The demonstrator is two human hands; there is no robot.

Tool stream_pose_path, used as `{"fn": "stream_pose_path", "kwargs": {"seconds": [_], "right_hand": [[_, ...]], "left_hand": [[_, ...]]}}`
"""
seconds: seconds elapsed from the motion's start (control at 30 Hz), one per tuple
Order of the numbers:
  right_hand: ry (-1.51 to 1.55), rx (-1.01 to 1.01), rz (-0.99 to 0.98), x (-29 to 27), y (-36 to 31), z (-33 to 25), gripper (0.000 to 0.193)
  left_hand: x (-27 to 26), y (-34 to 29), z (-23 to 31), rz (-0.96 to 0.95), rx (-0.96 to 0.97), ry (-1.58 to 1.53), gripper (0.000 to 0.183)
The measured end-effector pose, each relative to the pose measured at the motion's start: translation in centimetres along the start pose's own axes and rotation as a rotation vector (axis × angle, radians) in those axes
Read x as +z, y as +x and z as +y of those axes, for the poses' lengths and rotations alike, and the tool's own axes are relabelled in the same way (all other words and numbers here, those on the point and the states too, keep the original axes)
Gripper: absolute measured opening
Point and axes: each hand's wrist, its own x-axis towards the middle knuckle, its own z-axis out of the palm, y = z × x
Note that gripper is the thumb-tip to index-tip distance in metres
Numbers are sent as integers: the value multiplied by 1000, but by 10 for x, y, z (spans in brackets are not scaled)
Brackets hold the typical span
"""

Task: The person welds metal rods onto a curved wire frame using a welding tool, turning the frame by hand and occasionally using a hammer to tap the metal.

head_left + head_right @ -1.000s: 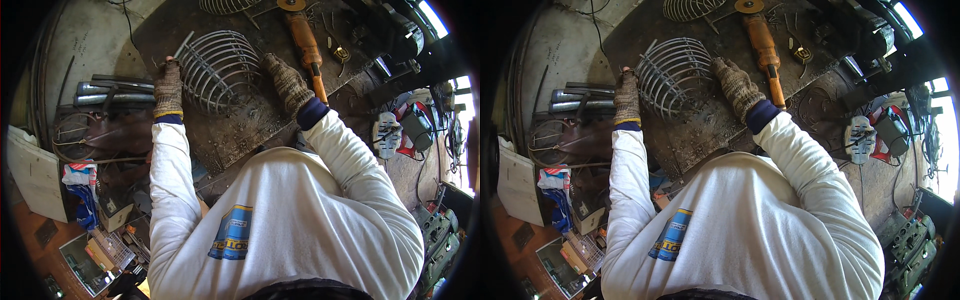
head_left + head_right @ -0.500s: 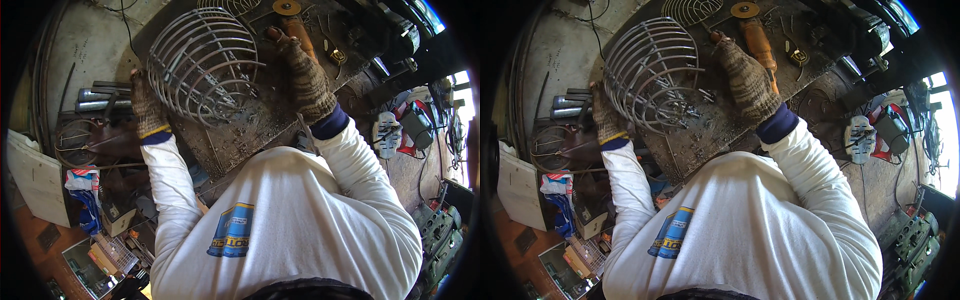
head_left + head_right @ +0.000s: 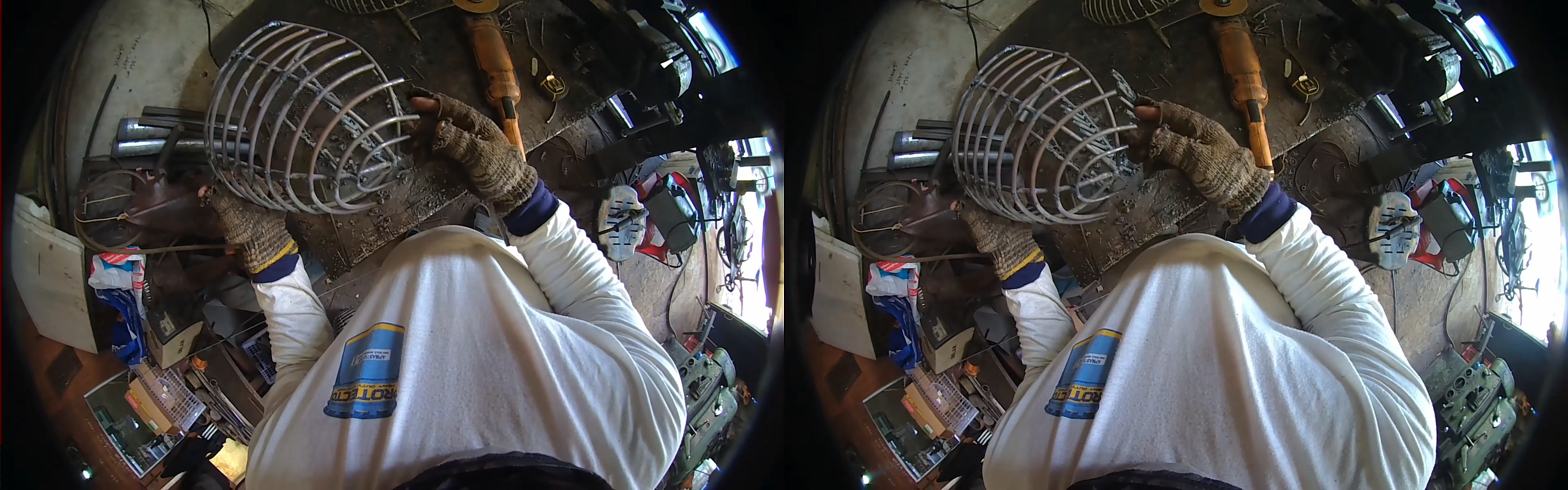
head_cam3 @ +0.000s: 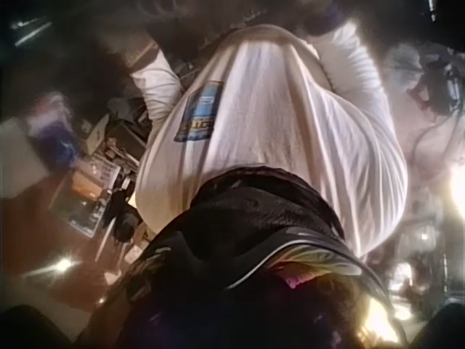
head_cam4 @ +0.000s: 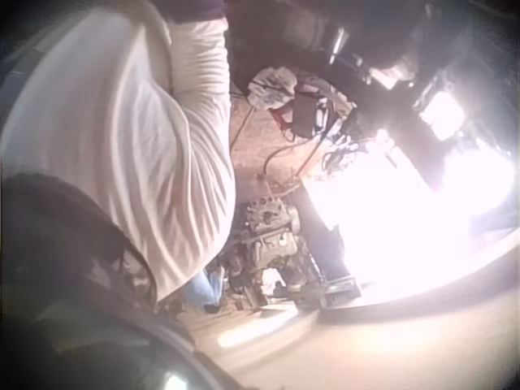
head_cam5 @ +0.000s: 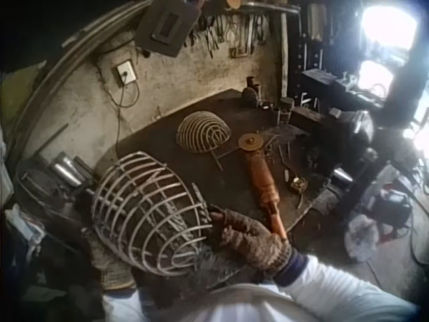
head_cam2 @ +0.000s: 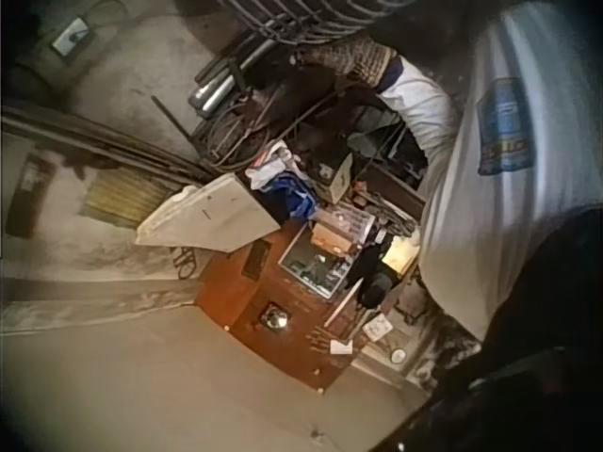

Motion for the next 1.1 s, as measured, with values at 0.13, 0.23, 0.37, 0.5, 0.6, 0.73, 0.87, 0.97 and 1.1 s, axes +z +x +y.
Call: {"fn": "stream_pose_path", "kwargs": {"seconds": [0.13, 0.23, 0.37, 0.5, 0.6, 0.73, 0.87, 0.97, 1.1], "right_hand": [[37, -29, -31, 1, 6, 4, 58], [179, -23, -72, 1, 4, 2, 59], [259, -65, -159, 14, 4, -9, 69], [375, -43, -97, 25, 5, -20, 88], [275, -192, 133, 17, 6, -2, 87], [2, -291, 129, 2, -4, 44, 85], [-199, -262, 203, 23, -30, 41, 85], [-514, -254, 203, 26, -24, 43, 87], [-187, -277, 141, 28, -7, 49, 79]], "left_hand": [[-8, -21, -9, -27, 26, 46, 73], [-5, -27, -30, 68, 88, 36, 70], [8, -25, -49, 215, 116, 9, 67], [33, -17, -71, 294, 214, 68, 66], [55, 4, -84, 826, 393, 546, 65], [18, -16, -44, -124, 244, 202, 64], [58, 5, -70, 178, 387, 265, 62], [91, 23, -94, 571, 494, 455, 61], [92, 27, -111, 793, 431, 736, 59]]}}
